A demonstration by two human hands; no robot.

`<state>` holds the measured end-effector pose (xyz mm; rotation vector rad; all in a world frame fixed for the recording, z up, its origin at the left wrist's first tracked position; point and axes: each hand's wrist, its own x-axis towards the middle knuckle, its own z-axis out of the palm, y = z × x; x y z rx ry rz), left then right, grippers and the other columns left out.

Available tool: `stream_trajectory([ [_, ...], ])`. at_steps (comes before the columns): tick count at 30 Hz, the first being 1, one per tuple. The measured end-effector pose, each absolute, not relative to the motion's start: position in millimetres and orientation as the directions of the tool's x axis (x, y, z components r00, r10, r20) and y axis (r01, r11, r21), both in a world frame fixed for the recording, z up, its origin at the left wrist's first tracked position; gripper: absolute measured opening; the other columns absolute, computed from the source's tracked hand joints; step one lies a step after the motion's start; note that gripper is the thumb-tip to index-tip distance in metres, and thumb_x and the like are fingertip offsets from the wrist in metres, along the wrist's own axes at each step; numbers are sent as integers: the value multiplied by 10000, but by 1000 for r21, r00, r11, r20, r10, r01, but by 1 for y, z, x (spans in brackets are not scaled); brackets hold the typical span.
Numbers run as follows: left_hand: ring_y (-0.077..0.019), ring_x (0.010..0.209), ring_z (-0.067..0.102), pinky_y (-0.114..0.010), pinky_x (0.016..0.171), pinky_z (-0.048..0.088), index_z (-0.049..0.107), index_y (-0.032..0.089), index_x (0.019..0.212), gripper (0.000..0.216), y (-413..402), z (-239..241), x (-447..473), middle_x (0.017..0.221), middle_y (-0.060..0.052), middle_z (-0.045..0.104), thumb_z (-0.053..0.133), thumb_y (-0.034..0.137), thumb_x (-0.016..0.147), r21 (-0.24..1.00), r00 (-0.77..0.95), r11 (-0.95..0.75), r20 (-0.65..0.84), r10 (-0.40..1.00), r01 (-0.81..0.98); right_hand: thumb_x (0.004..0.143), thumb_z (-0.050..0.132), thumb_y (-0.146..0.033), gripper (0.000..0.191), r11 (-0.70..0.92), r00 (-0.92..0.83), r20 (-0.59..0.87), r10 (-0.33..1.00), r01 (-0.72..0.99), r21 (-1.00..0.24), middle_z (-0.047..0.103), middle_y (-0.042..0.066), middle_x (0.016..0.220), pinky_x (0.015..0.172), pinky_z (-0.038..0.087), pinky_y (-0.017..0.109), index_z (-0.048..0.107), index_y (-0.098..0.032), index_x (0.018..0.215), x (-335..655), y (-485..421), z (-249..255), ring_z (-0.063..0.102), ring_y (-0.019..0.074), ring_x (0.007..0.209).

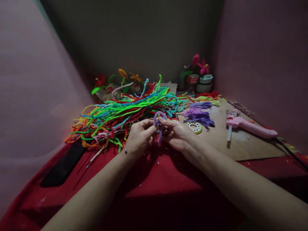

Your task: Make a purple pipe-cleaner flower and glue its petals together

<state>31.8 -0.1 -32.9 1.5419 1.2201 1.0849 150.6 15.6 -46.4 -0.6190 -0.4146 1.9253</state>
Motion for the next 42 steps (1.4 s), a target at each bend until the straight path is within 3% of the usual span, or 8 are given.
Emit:
stream_trajectory([
  [7,-38,365,375,-161,377,278,525,143,642,80,3,-31,25,469,62,480,555,194,697,911,182,-142,76,980,386,772,503,-38,219,-356,-261,-246,934,-750,-557,589,1,524,532,424,222,592,-115,586,154,19,-40,523,91,491],
  [14,-56,307,333,-182,338,215,511,156,622,74,9,-21,10,373,64,428,542,207,665,901,202,17,-115,973,433,771,445,3,272,-296,-226,-190,955,-727,-619,582,8,496,505,421,230,580,-116,566,158,22,-36,531,104,474],
  [20,-33,368,284,-165,365,182,505,145,580,121,7,-11,7,447,68,390,566,221,652,834,331,-32,-183,925,551,735,475,-19,220,-356,-283,-218,934,-683,-638,588,8,513,512,432,235,589,-119,575,157,20,-39,525,104,486],
  [32,-35,337,269,-170,346,162,510,154,577,178,5,-6,3,422,72,347,622,276,639,846,326,82,-290,900,527,663,501,-11,184,-338,-338,-148,930,-622,-707,607,23,572,596,451,250,629,-113,578,156,15,-39,549,114,562],
  [37,-43,313,282,-181,331,178,550,150,606,121,8,-10,-2,409,55,391,589,253,656,851,374,73,-304,876,520,654,599,-101,54,-304,-436,-23,900,-589,-749,611,25,591,581,436,265,641,-104,621,155,12,-41,548,123,556],
  [42,-40,337,293,-166,333,199,559,144,585,66,6,-8,-3,412,58,389,567,181,639,834,417,22,-298,859,551,625,623,-100,62,-229,-344,-22,939,-576,-785,596,14,552,514,405,239,619,-105,564,153,11,-39,520,100,497],
])
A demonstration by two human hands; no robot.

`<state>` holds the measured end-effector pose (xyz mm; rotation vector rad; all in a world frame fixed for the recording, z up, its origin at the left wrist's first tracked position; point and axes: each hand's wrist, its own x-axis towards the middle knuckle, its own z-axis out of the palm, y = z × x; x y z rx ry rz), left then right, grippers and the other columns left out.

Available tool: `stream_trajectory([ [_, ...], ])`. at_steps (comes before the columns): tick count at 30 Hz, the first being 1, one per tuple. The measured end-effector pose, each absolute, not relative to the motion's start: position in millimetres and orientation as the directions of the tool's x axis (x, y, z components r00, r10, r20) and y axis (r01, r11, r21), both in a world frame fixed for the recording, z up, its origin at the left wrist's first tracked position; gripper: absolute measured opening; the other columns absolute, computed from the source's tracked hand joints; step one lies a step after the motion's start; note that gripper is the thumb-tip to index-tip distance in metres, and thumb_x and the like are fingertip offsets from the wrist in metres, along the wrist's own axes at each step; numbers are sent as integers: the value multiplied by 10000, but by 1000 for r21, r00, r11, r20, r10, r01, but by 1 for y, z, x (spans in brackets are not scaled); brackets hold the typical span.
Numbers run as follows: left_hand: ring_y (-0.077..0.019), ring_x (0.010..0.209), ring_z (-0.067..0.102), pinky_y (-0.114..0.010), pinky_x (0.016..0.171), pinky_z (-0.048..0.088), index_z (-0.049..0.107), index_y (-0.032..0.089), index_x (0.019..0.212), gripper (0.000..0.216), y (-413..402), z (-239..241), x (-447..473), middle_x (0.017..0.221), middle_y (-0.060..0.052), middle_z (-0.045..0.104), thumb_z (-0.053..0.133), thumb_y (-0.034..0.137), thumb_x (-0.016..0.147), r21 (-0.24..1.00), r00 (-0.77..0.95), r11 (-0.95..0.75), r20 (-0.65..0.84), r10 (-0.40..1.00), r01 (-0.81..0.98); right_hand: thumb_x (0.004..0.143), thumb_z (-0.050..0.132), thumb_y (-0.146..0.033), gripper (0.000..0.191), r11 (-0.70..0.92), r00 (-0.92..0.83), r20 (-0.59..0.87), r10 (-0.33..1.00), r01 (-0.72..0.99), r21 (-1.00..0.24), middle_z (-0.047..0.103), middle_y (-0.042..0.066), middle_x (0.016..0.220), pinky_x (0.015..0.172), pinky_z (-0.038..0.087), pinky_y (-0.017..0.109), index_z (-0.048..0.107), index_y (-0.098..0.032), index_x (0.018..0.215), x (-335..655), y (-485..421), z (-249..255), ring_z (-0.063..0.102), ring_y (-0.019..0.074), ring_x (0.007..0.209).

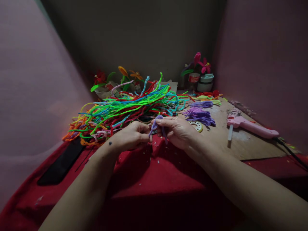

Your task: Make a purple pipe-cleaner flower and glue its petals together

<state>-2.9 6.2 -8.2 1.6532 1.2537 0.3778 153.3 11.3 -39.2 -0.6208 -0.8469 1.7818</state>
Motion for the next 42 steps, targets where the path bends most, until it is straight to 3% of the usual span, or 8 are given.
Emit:
stream_trajectory([
  [6,-30,362,321,-150,345,196,615,143,695,70,1,-2,-2,462,56,433,612,191,644,862,471,24,-300,830,507,605,610,-94,75,-174,-268,-18,963,-569,-804,569,-4,497,443,340,216,617,-107,531,152,15,-43,470,77,439],
  [14,-44,341,400,-143,307,263,586,132,840,204,7,-17,0,495,29,475,630,292,722,973,482,222,-226,847,67,586,672,-183,73,-126,-254,12,967,-520,-845,590,-2,539,533,414,252,638,-119,584,153,18,-46,505,91,480],
  [19,-21,321,350,-117,287,276,592,121,761,137,5,-18,7,450,48,444,638,244,722,964,472,266,-239,849,9,618,642,-158,67,-93,-274,78,959,-560,-823,572,-11,506,496,397,219,622,-119,567,154,19,-47,492,79,458],
  [22,-25,318,388,-124,269,300,608,103,784,175,6,-18,7,536,-2,544,589,275,760,960,514,274,-209,832,-54,661,610,-178,117,-103,-344,119,931,-563,-820,569,-2,500,488,390,219,609,-115,563,155,19,-47,494,83,453],
  [28,-51,348,472,-139,268,356,602,106,776,155,9,-21,4,621,-23,613,637,246,719,984,451,179,-163,878,7,620,654,-200,86,-130,-315,58,947,-544,-829,589,0,552,527,410,233,637,-116,631,156,19,-46,522,96,497],
  [32,-58,352,486,-145,281,370,580,121,742,152,9,-19,3,590,-4,616,637,261,721,997,358,66,-79,930,47,660,635,-280,163,-12,-268,101,958,-390,-921,561,-10,521,489,356,226,635,-131,593,158,16,-41,473,84,474],
  [37,-60,390,500,-148,304,387,567,122,739,152,8,-13,1,630,-12,632,639,253,712,998,260,-29,14,966,58,606,601,-123,100,124,-266,119,957,1,-992,486,-41,435,420,278,207,627,-145,513,162,12,-37,371,56,412],
  [42,-77,405,518,-160,323,396,572,123,762,164,6,-11,1,600,-11,625,649,251,692,995,242,-40,17,970,91,628,569,-130,77,49,-400,42,915,7,-999,571,-5,540,416,361,220,639,-152,652,160,11,-42,442,84,417],
])
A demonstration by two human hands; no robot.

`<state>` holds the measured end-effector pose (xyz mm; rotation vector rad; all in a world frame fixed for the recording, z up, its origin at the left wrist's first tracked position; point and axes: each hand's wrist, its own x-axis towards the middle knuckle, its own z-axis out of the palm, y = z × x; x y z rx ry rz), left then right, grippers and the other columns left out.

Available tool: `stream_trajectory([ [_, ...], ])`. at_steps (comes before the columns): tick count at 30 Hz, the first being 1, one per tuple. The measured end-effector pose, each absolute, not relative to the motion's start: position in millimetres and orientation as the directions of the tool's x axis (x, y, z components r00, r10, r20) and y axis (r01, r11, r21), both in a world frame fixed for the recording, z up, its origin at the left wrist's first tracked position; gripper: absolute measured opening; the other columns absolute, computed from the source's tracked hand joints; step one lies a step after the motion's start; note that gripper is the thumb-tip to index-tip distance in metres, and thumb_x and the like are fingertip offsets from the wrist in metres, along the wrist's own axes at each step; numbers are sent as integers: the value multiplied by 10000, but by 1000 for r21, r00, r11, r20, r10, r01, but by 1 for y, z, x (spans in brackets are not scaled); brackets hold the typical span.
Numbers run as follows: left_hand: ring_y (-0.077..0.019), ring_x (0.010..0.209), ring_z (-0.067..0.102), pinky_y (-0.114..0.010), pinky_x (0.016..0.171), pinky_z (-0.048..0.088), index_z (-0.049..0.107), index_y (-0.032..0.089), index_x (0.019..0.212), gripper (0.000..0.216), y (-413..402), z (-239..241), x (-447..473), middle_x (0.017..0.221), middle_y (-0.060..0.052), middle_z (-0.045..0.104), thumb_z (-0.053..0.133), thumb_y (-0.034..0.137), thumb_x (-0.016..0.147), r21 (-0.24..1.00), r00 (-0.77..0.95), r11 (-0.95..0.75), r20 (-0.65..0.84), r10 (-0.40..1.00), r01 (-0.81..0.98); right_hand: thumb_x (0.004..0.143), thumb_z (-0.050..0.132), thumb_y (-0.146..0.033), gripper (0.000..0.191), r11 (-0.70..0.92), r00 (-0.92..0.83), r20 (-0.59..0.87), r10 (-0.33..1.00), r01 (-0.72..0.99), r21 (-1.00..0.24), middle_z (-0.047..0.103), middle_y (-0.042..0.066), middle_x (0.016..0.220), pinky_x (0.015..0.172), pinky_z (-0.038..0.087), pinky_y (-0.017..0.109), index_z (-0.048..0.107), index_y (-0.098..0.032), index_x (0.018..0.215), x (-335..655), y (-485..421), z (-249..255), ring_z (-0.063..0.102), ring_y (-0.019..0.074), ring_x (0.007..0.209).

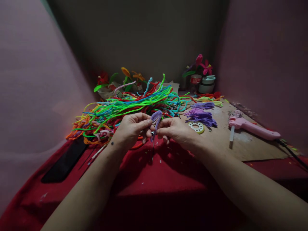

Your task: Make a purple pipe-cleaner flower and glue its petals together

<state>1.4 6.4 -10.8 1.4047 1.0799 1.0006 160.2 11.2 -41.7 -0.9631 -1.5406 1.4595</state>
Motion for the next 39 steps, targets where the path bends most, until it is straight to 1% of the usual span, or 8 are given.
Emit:
stream_trajectory([
  [3,-80,411,522,-161,327,393,575,124,773,160,6,-12,2,601,-8,618,639,249,698,994,236,-49,24,971,102,630,579,-125,123,24,-479,70,875,-101,-995,619,14,640,454,405,227,637,-147,736,159,9,-42,482,89,454],
  [7,-78,416,530,-157,344,392,571,124,769,149,6,-12,2,609,-6,618,627,245,704,987,215,-65,32,976,146,633,600,-133,16,-10,-513,45,857,-105,-994,566,-8,502,441,390,218,615,-131,627,158,6,-41,476,85,413],
  [10,-71,401,523,-150,342,369,567,118,749,141,6,-10,2,598,-4,614,615,244,707,974,184,-107,70,981,201,641,618,-155,103,62,-425,114,898,-135,-989,556,-9,476,448,396,219,587,-126,546,157,9,-41,481,82,411],
  [14,-72,364,510,-149,316,325,553,118,746,106,4,-9,4,554,13,586,577,219,722,949,146,-157,120,982,274,662,635,-205,87,123,-278,236,931,-370,-921,636,19,627,497,437,224,604,-124,653,157,12,-40,540,90,491],
  [17,-78,346,501,-163,304,334,533,127,738,82,1,-9,9,561,17,588,568,198,720,939,172,-175,128,977,296,664,640,-214,99,145,-187,250,950,-445,-884,628,12,603,498,439,219,590,-128,656,156,12,-39,553,94,497],
  [22,-83,337,497,-172,301,357,515,139,744,89,-3,-11,15,555,19,594,567,208,725,936,196,-183,127,972,300,675,621,-212,91,239,-74,281,957,-346,-907,611,1,573,483,424,219,582,-134,652,155,11,-38,534,88,472],
  [31,-93,350,520,-162,284,353,532,131,841,150,-4,-15,16,588,6,603,580,214,726,947,231,-192,133,964,256,671,621,-226,105,267,-59,277,959,-134,-954,586,-12,531,462,399,214,582,-139,627,153,8,-38,523,91,473],
  [39,-118,430,571,-217,353,459,519,120,866,139,-2,-16,16,630,-7,601,546,203,758,965,317,-197,134,939,175,635,640,-197,98,115,-201,162,966,-224,-968,586,4,552,478,388,215,588,-123,594,156,10,-39,498,84,480],
])
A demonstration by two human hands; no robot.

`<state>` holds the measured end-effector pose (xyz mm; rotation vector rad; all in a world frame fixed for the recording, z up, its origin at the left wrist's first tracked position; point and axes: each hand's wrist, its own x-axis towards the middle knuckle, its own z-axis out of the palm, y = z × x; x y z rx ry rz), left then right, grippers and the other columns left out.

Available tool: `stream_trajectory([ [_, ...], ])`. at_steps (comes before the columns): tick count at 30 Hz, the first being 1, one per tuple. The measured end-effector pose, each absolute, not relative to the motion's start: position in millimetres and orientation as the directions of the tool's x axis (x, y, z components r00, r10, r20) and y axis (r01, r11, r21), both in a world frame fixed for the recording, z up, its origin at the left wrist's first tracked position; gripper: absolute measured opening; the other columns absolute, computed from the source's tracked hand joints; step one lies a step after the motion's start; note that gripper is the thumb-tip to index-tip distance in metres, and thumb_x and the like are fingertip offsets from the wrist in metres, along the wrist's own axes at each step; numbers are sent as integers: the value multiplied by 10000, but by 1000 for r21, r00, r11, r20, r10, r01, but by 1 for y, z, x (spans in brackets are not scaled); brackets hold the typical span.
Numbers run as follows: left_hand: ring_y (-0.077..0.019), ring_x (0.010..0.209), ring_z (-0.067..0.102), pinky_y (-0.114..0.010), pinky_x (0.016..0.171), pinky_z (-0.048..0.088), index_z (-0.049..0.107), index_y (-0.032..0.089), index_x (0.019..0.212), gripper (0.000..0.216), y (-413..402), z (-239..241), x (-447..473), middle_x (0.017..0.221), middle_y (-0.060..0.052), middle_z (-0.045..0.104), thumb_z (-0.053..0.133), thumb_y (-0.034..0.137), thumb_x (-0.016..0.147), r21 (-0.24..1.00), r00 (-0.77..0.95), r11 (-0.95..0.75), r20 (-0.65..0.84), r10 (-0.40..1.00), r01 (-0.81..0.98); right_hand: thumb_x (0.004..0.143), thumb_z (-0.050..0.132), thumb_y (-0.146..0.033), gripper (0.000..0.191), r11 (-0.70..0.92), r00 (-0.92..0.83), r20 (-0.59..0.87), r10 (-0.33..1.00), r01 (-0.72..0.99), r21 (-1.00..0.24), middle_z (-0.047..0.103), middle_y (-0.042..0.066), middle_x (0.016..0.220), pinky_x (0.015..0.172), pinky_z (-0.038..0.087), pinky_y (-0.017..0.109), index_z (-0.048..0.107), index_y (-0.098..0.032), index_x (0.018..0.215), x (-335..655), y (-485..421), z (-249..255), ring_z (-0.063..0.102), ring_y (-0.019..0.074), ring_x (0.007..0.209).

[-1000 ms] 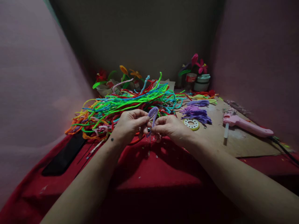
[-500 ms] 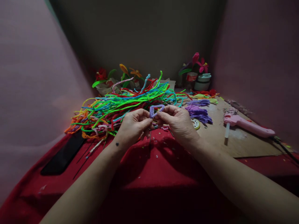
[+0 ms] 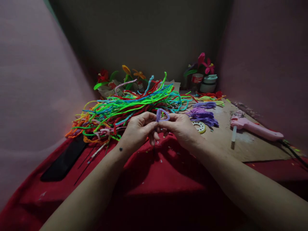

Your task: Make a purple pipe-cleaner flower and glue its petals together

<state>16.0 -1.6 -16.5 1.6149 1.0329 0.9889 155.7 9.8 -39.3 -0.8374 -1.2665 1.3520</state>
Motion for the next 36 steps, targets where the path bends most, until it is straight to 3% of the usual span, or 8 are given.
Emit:
stream_trajectory([
  [6,-132,444,598,-239,414,495,494,123,836,93,-2,-15,17,622,-18,624,517,184,769,964,378,-166,77,923,209,652,673,-303,189,10,-252,142,957,-462,-887,601,-18,624,483,409,226,611,-165,765,159,18,-42,525,93,504],
  [11,-126,419,601,-211,411,483,481,137,792,27,-1,-15,17,556,7,610,479,161,781,955,401,-116,-4,916,274,590,718,-270,167,29,-207,126,970,-419,-907,628,15,582,528,425,247,640,-128,636,160,21,-46,542,104,508],
  [17,-121,422,588,-202,378,472,533,132,747,33,7,-15,9,530,0,609,507,146,730,911,329,-66,-79,941,407,578,726,-301,192,5,-191,102,976,-452,-892,629,26,554,502,410,248,659,-125,620,162,21,-45,541,112,486],
  [23,-119,413,558,-196,363,421,584,152,745,77,12,-17,-3,549,2,600,542,201,703,854,367,-96,-116,923,512,599,709,-287,172,40,-180,122,976,-400,-916,602,15,513,467,365,236,665,-122,623,163,18,-41,493,90,446],
  [25,-111,444,551,-182,386,398,628,156,763,116,12,-15,-4,565,-1,599,549,217,704,806,318,-158,-40,947,570,584,716,-291,181,50,-170,123,978,-378,-925,603,17,515,463,361,238,669,-121,627,163,17,-40,490,92,446],
  [28,-120,618,570,-188,520,431,676,154,789,169,9,-12,0,719,-30,626,576,263,708,727,201,-312,238,950,612,553,736,-293,197,62,-143,121,982,-357,-932,609,21,518,466,370,240,672,-119,618,162,16,-38,493,94,447],
  [30,-117,662,548,-185,554,423,684,149,789,183,5,-10,5,767,-31,617,602,284,697,716,189,-367,320,929,594,539,745,-292,202,60,-129,113,985,-363,-930,610,20,514,469,379,239,671,-118,610,161,15,-37,497,95,448],
  [36,-49,370,346,-166,369,257,632,144,717,140,-3,-13,15,440,54,452,576,273,725,854,307,-212,65,949,474,542,747,-300,212,12,-164,97,982,-452,-892,610,16,541,510,420,256,665,-122,624,160,18,-42,526,110,483],
])
